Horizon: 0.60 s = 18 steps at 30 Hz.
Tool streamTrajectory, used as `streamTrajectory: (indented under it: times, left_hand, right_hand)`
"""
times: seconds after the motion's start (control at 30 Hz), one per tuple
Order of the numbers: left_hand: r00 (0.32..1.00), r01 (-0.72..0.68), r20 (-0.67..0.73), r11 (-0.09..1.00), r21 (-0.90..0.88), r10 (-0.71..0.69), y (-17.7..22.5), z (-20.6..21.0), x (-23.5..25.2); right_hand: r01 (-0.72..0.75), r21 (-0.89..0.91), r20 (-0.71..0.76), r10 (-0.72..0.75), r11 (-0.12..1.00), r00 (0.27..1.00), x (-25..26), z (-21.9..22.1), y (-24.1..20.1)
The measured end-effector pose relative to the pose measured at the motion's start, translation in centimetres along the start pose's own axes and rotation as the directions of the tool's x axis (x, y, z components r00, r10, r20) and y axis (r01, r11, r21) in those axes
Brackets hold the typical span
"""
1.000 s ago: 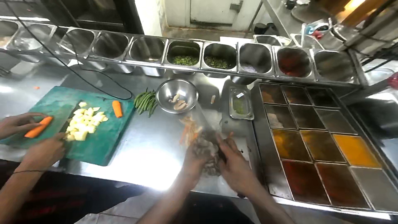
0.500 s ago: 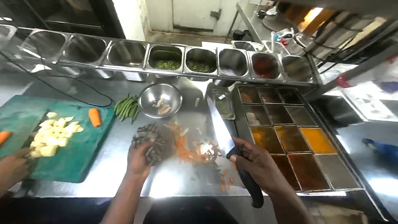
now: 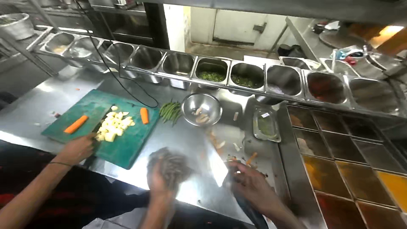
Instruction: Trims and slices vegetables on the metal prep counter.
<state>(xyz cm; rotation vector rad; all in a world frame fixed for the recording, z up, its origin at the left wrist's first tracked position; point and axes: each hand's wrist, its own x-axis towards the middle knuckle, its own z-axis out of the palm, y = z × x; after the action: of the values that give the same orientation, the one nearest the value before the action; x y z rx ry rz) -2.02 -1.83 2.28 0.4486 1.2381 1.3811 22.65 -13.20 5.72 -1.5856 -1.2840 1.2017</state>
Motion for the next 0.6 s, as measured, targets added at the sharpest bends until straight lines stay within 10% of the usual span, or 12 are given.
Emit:
streamTrajectory:
  times: [0.13, 0.3, 0.47, 0.6]
  left_hand:
    - [0.948, -0.232, -0.201, 0.969, 0.088, 0.246, 3.2, -5.5, 3.4]
    - [0.938, -0.254, -0.173, 0.934, 0.250, 0.301, 2.9, -6.4, 2.5]
    - [0.955, -0.291, 0.072, 0.872, 0.394, 0.287, 0.4, -6.3, 0.8]
    - [0.900, -0.432, 0.366, 0.584, 0.688, 0.235, -0.1, -7.0, 0.4]
  right_hand:
    - [-0.149, 0.195, 0.235, 0.102, 0.969, 0.967, 5.6, 5.9, 1.9]
    - [-0.198, 0.158, 0.058, 0.191, 0.967, 0.980, 11.3, 12.6, 2.0]
    - [-0.250, 0.070, -0.004, 0.251, 0.966, 0.968, 12.0, 15.4, 0.9]
    - [-0.244, -0.018, 0.001, 0.244, 0.970, 0.970, 13.1, 16.4, 0.2]
